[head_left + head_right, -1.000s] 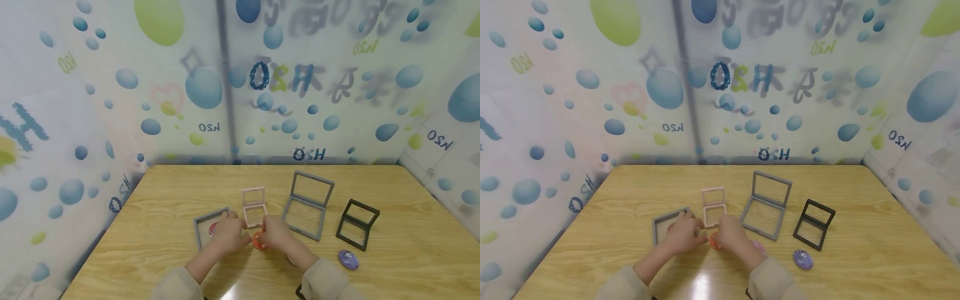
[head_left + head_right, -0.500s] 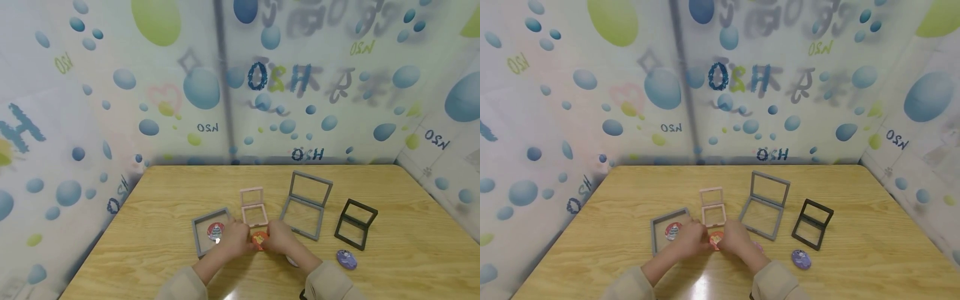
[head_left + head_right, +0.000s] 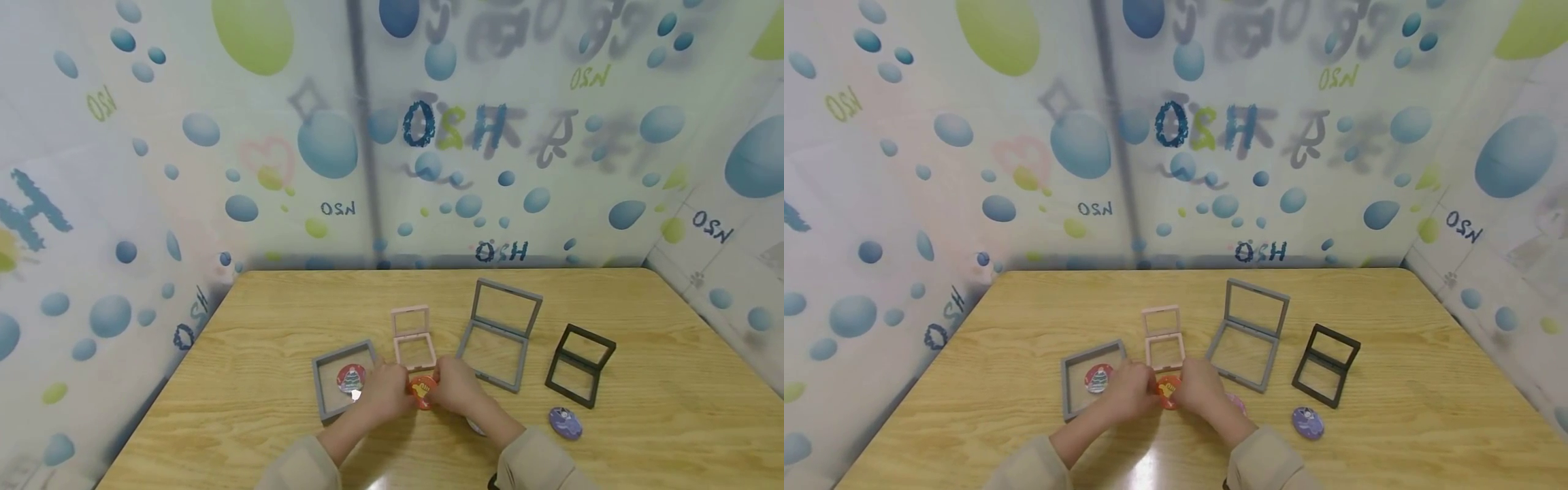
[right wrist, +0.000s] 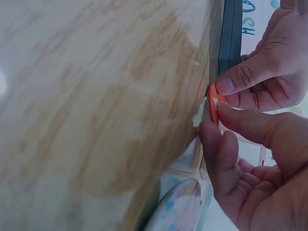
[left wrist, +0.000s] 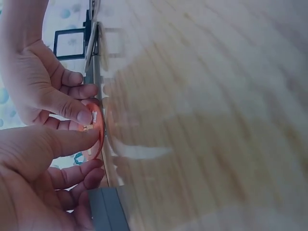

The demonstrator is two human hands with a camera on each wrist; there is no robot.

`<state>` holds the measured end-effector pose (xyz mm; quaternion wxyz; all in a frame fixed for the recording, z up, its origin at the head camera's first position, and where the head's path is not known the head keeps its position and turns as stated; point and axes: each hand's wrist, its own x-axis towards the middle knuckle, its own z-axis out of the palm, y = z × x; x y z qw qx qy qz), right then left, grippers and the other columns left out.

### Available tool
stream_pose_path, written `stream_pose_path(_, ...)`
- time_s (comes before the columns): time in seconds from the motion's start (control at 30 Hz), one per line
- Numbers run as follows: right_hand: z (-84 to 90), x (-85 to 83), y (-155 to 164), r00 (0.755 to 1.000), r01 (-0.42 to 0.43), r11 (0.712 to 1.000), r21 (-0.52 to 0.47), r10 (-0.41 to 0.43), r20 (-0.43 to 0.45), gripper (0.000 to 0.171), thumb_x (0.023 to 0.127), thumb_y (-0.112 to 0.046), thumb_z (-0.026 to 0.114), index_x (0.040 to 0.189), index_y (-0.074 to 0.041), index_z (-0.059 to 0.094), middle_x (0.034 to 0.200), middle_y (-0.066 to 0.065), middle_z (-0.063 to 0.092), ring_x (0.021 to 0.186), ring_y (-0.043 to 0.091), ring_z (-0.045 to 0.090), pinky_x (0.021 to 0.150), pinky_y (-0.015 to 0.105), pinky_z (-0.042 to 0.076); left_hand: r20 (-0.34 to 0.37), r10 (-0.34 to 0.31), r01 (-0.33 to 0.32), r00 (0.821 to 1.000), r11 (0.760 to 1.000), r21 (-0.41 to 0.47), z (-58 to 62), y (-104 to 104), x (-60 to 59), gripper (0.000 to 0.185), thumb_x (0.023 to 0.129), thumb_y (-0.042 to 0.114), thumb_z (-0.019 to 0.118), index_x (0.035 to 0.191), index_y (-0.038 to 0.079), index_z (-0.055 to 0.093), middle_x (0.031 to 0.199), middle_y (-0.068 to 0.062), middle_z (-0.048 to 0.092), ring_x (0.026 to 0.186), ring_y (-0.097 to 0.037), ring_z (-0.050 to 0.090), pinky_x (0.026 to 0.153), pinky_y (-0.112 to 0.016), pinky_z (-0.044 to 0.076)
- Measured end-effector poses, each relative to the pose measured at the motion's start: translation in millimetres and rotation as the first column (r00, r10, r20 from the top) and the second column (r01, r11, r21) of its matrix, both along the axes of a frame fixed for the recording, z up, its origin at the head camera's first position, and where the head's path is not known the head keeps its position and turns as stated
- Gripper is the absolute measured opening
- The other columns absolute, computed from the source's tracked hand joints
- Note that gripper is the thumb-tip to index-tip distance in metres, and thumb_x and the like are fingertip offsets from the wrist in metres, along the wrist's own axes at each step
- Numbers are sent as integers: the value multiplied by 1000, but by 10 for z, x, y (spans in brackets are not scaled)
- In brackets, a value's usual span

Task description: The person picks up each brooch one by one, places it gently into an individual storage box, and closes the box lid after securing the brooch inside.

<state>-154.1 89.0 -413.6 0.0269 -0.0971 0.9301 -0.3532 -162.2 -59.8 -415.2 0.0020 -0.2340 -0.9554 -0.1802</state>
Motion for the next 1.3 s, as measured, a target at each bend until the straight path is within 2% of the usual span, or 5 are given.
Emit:
stream_pose_path(0.1,8,-8,-10,1000,22,999,-32,-22,19,29,61,-1,76,60,-6,47,55,-1,45,46,9,43,41,21,33,58,29,-33,998,997,74,11,-10,-4,36,67,13,70,44,14,42,40,10,30,43,-8,31,46,-22,32)
stream_pose_path(0.23,-6,-51,0,996,43,989,-138,-31,87,24,69,1,72,63,-3,50,56,3,52,41,9,52,40,21,42,115,51,-71,992,983,169,21,-40,-23,23,70,4,65,53,9,51,49,6,42,41,-6,34,36,-17,25)
stream_pose_path(0.73,27,-316,-32,977,160,939,-305,-105,188,19,74,2,68,64,2,52,53,10,60,44,18,59,44,24,48,220,167,-236,961,910,341,90,-27,-268,6,76,2,61,79,0,57,60,-2,51,47,-10,42,41,-20,35)
stream_pose_path(0.93,24,-424,-54,964,221,921,-321,-154,219,20,75,3,68,66,2,50,55,10,60,43,16,58,44,24,49,304,209,-317,930,872,373,129,-8,-359,7,76,1,61,81,-1,56,65,-4,53,48,-11,45,41,-19,35)
stream_pose_path(1.3,12,-527,-77,956,246,932,-265,-190,222,14,77,1,67,71,4,55,58,11,60,45,17,60,47,26,50,383,297,-425,875,851,310,108,53,-497,5,78,5,61,80,4,57,75,-6,55,59,-16,51,46,-23,40)
